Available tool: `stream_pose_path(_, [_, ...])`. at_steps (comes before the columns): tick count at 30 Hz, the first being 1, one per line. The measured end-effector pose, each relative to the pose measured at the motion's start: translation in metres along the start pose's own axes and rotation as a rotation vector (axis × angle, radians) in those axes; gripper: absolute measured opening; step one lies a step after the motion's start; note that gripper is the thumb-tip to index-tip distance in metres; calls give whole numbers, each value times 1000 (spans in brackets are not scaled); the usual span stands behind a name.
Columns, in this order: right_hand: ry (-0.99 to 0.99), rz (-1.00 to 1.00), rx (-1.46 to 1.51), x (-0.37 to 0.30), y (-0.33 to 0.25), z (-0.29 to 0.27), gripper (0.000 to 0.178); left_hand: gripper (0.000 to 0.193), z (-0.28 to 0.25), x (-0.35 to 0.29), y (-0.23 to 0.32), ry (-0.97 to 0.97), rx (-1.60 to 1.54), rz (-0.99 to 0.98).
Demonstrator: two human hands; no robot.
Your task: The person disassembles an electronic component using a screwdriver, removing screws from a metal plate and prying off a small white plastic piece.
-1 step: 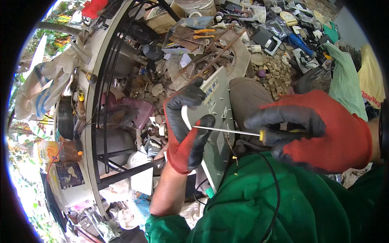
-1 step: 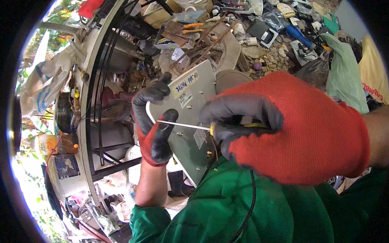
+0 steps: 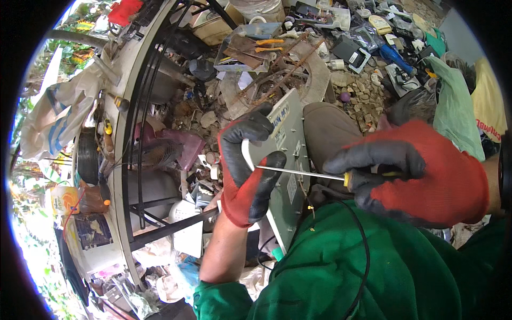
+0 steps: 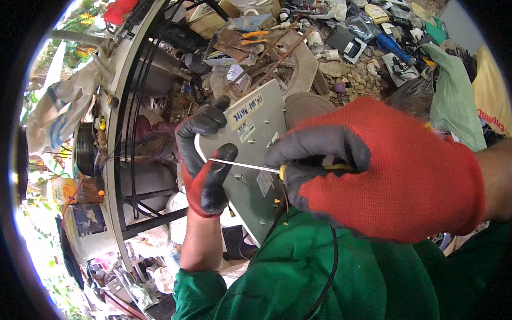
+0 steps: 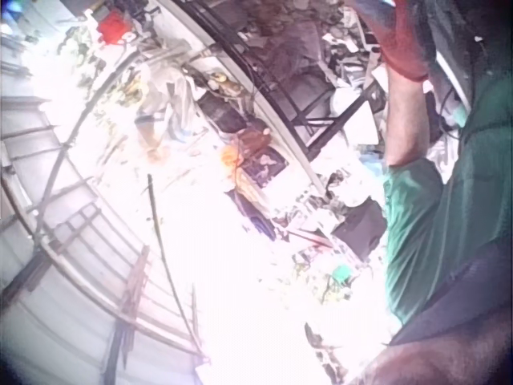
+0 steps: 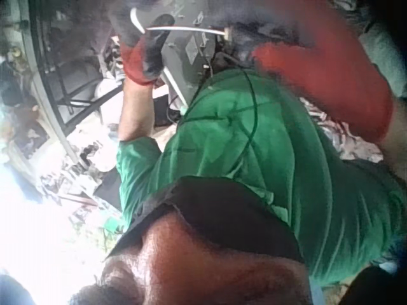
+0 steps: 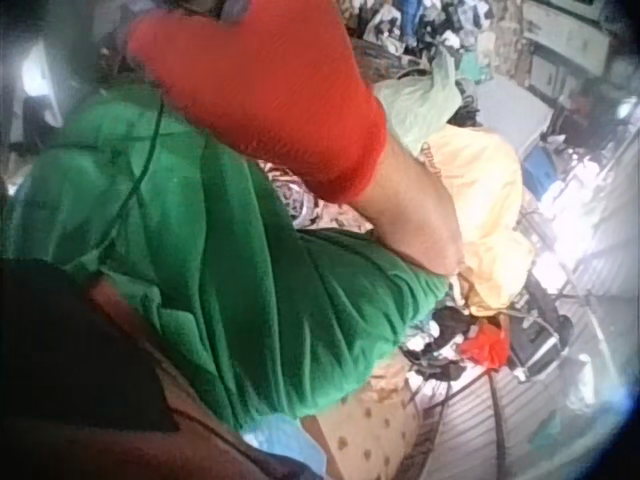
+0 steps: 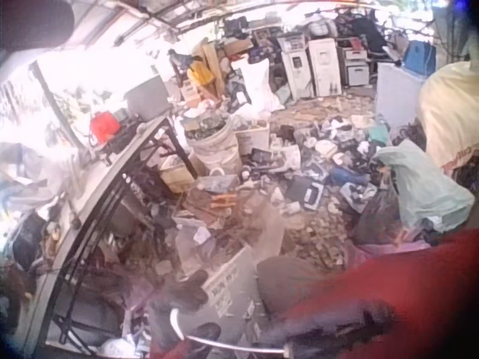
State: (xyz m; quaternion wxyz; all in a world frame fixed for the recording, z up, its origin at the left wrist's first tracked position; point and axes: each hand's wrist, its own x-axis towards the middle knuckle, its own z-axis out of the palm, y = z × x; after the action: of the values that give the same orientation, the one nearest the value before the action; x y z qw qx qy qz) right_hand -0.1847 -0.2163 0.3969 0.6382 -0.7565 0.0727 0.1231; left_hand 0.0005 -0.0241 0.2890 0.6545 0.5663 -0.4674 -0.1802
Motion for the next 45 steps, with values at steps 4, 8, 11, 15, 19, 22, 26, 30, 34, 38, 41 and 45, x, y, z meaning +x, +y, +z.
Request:
stream_pose_path(4, [-87, 76, -55, 3, -7, 0, 40, 48, 1, -3, -9, 53, 61, 18])
stream_pose_path(8, [-17, -43, -225, -1, -9, 1, 36, 44, 5, -3, -1, 88, -23, -33])
stream_pose_path(11, [0, -48, -282, 1, -15, -1, 33, 38, 6, -2, 3, 68, -40, 16])
stream_pose_path(15, [9, -82, -344, 10, -25, -3, 35, 36, 0, 0, 2, 85, 9, 9])
stream_pose_path(19, [-34, -43, -356, 24, -40, -10, 37, 35, -8, 3, -4, 87, 78, -6])
stream_pose_path(22, [-24, -49, -379, 27, -42, -10, 37, 35, -9, 6, -4, 99, 50, -24])
stream_pose_path(26, [-90, -19, -358, 43, -45, -22, 37, 36, -16, 7, -11, 78, 43, 13])
stream_pose_path(30, [-81, -58, -545, 44, -44, -23, 39, 36, -15, 5, -12, 107, 9, -15])
stream_pose_path(34, [-29, 105, -315, 49, -44, -22, 41, 35, -16, 6, -12, 98, 14, 7])
stream_pose_path(38, [-58, -31, -499, 54, -46, -23, 40, 34, -17, 6, -12, 126, 9, -23])
stream_pose_path(41, [60, -211, -575, 47, -38, -17, 38, 34, -18, 6, -11, 114, 62, -33])
stream_pose_path(45, [28, -182, -494, 51, -29, -23, 39, 35, -18, 9, -11, 113, 82, -13])
